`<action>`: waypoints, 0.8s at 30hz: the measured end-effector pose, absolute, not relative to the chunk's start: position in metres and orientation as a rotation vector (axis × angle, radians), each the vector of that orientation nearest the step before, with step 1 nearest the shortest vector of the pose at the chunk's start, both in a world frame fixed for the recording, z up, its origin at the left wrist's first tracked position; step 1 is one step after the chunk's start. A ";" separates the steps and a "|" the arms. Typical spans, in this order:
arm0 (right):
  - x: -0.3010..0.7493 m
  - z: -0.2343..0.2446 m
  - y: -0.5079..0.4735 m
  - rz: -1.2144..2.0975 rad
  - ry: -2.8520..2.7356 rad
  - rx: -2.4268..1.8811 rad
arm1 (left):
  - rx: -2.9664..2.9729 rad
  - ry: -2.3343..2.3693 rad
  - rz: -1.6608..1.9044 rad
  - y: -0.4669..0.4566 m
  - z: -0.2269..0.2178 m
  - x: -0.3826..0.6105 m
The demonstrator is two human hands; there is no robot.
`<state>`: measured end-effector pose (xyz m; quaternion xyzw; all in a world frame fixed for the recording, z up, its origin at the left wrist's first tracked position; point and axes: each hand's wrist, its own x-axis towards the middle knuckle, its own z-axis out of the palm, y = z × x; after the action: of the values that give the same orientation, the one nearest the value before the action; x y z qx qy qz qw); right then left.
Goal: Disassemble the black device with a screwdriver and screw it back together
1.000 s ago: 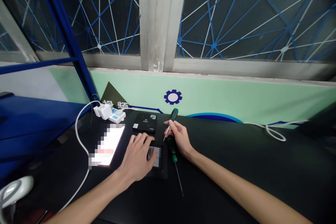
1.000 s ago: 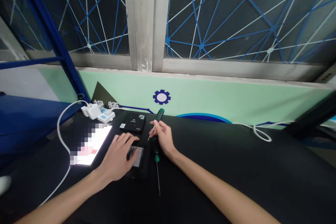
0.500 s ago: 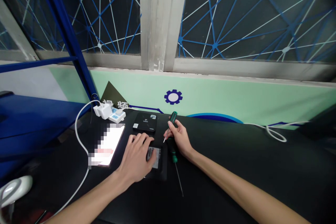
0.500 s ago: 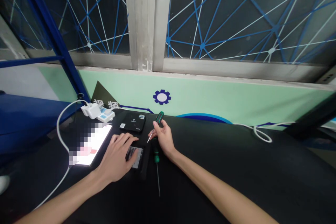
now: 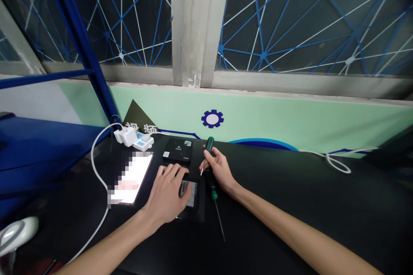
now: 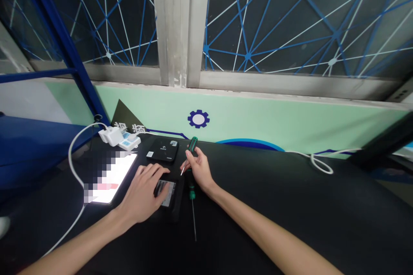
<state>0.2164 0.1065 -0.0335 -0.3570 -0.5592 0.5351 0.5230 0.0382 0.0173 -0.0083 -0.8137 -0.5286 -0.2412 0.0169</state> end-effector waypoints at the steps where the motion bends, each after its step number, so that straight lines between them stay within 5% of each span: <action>1: 0.216 -0.034 0.107 1.272 -1.344 -0.857 | -2.528 -1.649 -0.750 0.017 -0.008 0.038; 24: 0.215 -0.028 0.100 1.177 -1.227 -0.847 | -2.567 -1.700 -0.746 0.022 -0.008 0.039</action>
<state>0.2153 0.1001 -0.0278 -0.3625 -0.5254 0.5041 0.5817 0.0386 0.0215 -0.0083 -0.8102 -0.5366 -0.2354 -0.0131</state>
